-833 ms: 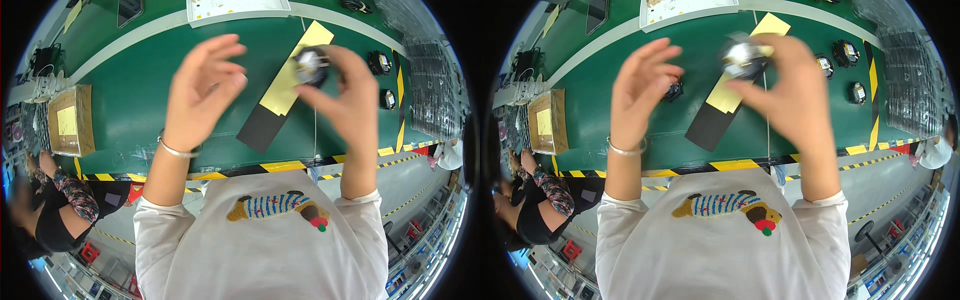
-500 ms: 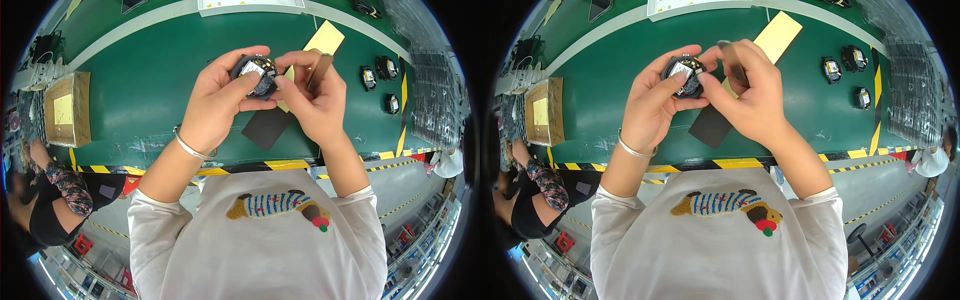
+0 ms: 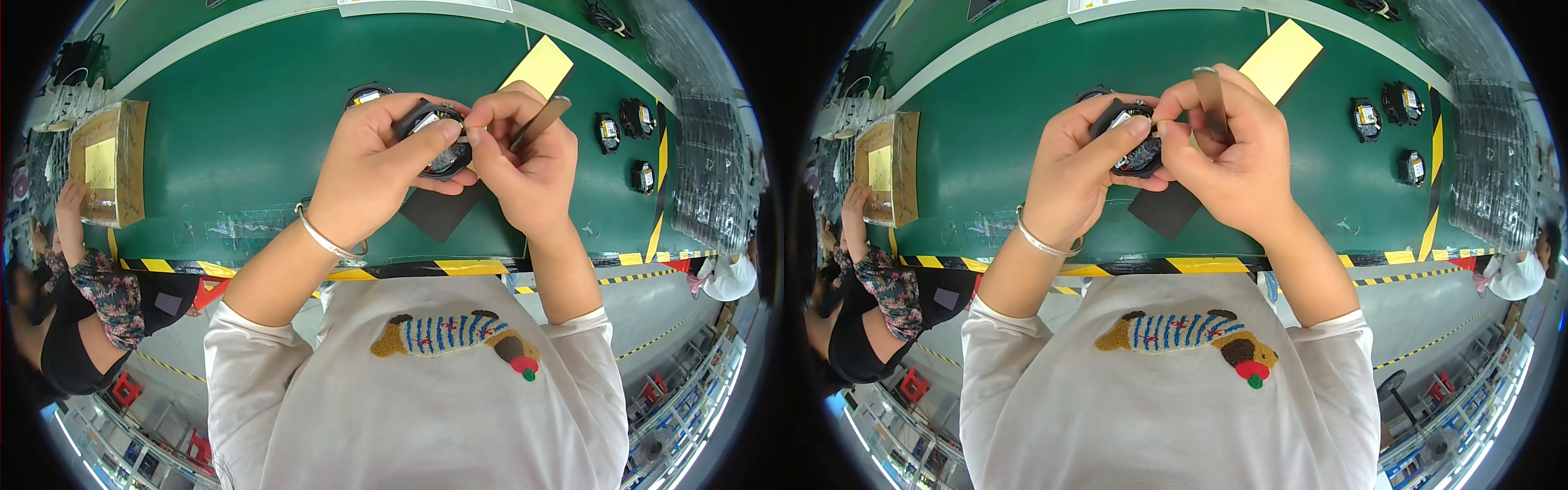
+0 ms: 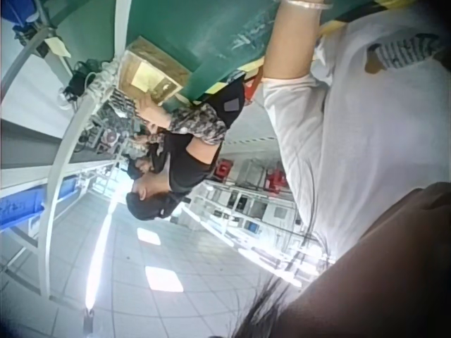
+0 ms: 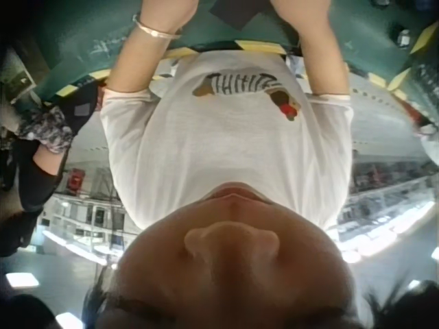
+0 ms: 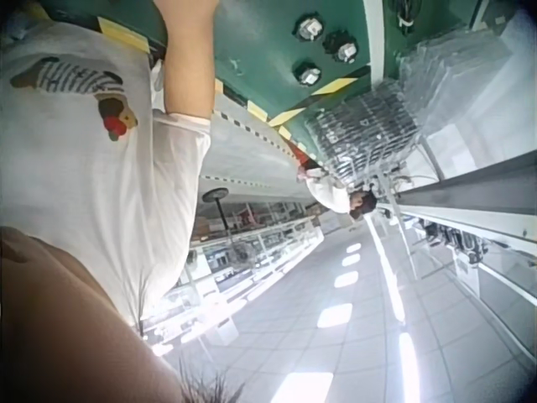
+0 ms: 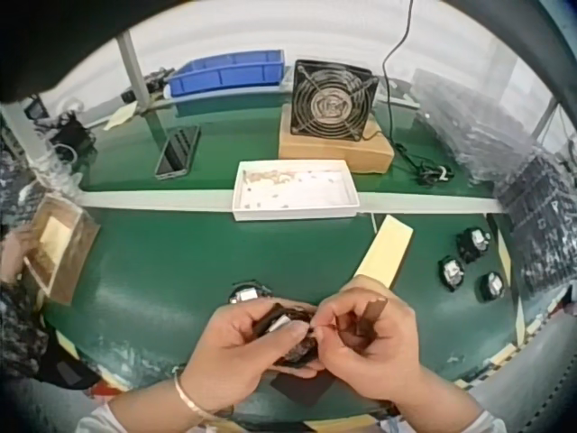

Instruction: Using tweezers to assemble and connect internal components within electronic device modules at a factory station.

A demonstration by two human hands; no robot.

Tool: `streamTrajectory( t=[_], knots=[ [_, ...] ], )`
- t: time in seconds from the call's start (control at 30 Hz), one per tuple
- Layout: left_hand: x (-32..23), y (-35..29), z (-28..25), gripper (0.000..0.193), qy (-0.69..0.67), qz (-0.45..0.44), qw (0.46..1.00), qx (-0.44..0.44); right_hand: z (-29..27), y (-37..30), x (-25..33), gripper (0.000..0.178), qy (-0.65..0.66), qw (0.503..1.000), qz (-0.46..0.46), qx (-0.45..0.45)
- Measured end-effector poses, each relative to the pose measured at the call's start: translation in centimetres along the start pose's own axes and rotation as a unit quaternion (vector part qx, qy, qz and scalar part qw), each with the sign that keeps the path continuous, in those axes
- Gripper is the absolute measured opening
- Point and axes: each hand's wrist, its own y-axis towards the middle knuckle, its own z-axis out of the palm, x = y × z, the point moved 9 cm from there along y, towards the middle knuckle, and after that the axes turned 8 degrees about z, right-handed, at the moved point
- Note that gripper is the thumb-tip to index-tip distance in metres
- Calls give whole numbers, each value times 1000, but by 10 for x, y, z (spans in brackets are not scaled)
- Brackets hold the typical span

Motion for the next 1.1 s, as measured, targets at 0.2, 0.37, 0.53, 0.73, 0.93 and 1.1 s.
streamTrajectory(
  t=[0.2,0.37,0.53,0.73,0.93,1.1],
  knots=[
    [1,1,-6,29,12,-41,999,7,8,7,2,10,2,996,23,87],
    [1,-1,-4,30,-2,-62,998,15,-18,67,0,9,-142,990,9,-13],
    [2,-1,1,29,10,-64,997,48,-26,143,-7,11,-395,909,-97,-91],
    [-1,3,-16,26,64,-48,997,11,-59,95,-25,27,-131,988,-5,-77],
    [29,-1,-5,19,138,-75,985,70,-50,-16,-73,26,182,940,286,48],
    [39,-6,5,17,232,-82,962,118,-42,-39,-80,10,182,930,303,103]
  ],
)
